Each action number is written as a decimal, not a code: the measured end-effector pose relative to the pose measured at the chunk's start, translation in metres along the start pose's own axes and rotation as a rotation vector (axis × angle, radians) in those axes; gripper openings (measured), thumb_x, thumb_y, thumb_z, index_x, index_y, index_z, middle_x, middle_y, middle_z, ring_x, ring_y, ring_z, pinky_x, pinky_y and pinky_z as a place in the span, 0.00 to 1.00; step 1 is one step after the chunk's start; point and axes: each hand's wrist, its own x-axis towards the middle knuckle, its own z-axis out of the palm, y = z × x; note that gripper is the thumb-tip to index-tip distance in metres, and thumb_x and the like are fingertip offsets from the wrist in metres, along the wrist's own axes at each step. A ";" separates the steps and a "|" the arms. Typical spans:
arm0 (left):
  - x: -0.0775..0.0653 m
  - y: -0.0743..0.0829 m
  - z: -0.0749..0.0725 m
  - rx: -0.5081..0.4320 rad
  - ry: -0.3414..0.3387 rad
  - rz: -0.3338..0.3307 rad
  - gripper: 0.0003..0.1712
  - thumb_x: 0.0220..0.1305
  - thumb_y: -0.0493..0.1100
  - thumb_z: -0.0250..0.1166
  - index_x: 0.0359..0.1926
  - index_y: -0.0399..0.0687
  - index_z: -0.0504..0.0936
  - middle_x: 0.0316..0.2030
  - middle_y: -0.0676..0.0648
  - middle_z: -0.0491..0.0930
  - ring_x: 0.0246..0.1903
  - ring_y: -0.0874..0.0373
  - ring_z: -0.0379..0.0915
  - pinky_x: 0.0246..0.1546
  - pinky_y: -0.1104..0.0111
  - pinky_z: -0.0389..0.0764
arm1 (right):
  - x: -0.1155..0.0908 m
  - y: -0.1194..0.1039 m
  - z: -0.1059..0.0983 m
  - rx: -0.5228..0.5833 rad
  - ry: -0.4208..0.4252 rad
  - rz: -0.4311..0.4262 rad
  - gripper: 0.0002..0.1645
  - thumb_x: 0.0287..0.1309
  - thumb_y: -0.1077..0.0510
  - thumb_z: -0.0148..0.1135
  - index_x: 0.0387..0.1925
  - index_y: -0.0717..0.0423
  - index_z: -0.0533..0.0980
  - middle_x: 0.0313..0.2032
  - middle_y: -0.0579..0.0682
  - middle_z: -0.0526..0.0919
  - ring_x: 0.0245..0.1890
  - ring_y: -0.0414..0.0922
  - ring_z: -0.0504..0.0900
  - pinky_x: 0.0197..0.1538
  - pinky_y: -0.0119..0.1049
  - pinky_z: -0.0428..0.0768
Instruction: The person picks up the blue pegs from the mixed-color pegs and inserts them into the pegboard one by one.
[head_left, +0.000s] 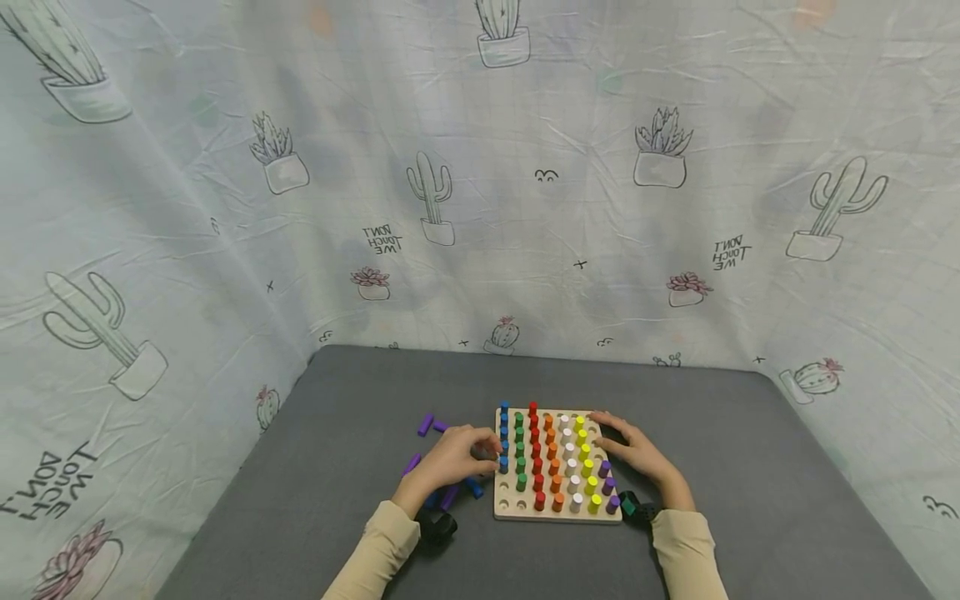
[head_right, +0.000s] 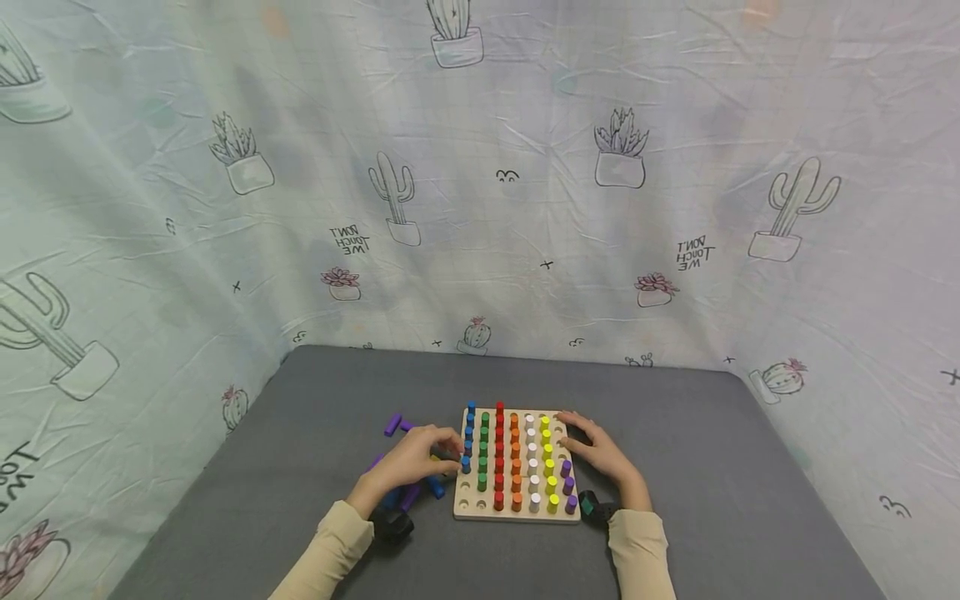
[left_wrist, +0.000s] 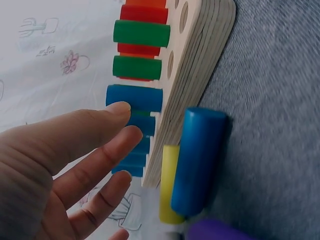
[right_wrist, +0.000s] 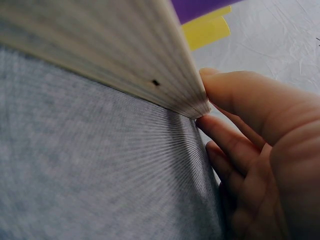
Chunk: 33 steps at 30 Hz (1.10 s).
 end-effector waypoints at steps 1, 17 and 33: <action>-0.001 -0.001 -0.001 0.004 0.004 0.001 0.09 0.54 0.46 0.69 0.37 0.56 0.80 0.33 0.59 0.80 0.35 0.63 0.74 0.41 0.67 0.70 | 0.000 0.000 0.000 -0.004 -0.002 -0.004 0.30 0.61 0.55 0.57 0.64 0.55 0.64 0.67 0.62 0.58 0.69 0.65 0.44 0.62 0.67 0.46; -0.011 -0.012 -0.008 0.039 0.033 0.010 0.07 0.55 0.43 0.68 0.37 0.55 0.80 0.33 0.59 0.80 0.34 0.60 0.73 0.36 0.71 0.71 | 0.000 0.000 0.000 -0.012 0.000 -0.006 0.29 0.62 0.55 0.57 0.64 0.54 0.65 0.67 0.62 0.59 0.68 0.66 0.44 0.62 0.68 0.46; -0.022 -0.018 -0.014 0.116 -0.054 0.028 0.08 0.55 0.47 0.68 0.37 0.56 0.81 0.35 0.59 0.81 0.39 0.60 0.71 0.46 0.62 0.67 | -0.002 -0.001 0.000 -0.017 0.001 0.007 0.30 0.62 0.53 0.57 0.64 0.55 0.64 0.67 0.63 0.57 0.68 0.66 0.43 0.62 0.68 0.46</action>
